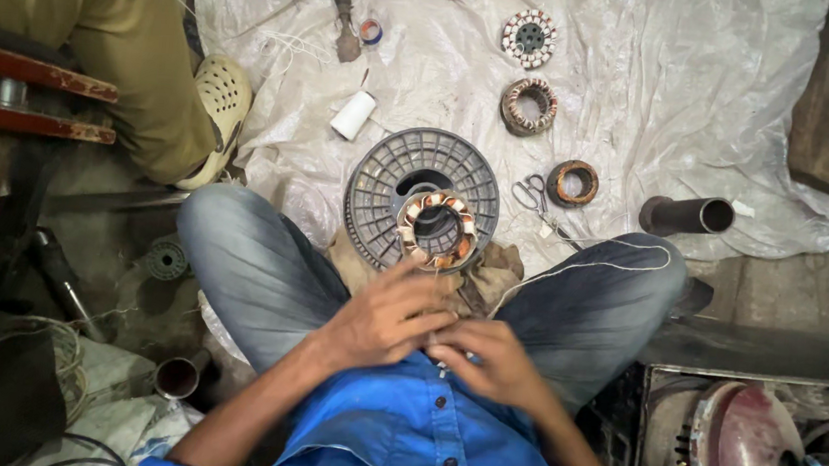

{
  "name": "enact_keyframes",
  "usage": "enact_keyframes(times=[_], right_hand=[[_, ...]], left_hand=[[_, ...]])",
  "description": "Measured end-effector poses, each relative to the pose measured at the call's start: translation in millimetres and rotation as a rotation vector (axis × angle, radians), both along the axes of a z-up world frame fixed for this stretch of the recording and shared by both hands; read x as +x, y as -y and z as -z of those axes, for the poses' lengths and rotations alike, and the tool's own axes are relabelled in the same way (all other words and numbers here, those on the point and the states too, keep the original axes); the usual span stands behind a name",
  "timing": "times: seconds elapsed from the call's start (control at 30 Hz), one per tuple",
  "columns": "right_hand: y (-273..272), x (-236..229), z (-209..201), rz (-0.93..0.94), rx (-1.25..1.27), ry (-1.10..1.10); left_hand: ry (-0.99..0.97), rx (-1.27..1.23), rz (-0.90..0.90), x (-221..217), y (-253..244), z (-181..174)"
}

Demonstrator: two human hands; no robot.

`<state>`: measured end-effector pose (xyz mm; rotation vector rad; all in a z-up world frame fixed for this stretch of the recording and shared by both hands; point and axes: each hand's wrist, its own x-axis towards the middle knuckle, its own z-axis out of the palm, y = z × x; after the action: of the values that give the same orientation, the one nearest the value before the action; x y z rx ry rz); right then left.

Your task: The person sits on the floor and ties a white string around a circular motor stator to secure copper windings. The person repeatedly wraps and knots the string by hand to hold the coils in place.

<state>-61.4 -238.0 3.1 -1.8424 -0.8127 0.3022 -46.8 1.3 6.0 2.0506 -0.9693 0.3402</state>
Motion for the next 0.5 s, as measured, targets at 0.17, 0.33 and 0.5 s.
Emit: enact_keyframes(times=[0.17, 0.33, 0.5], right_hand=[[74.3, 23.2, -12.3, 0.277, -0.064, -0.056], [67.7, 28.6, -27.4, 0.403, -0.286, 0.218], [10.5, 20.7, -39.6, 0.087, -0.179, 0.284]], left_hand=[[-0.178, -0.107, -0.018, -14.1, -0.3, 21.4], [-0.199, -0.116, -0.107, -13.8, 7.8, 2.5], [-0.144, -0.186, -0.075, -17.0, 5.8, -20.6]])
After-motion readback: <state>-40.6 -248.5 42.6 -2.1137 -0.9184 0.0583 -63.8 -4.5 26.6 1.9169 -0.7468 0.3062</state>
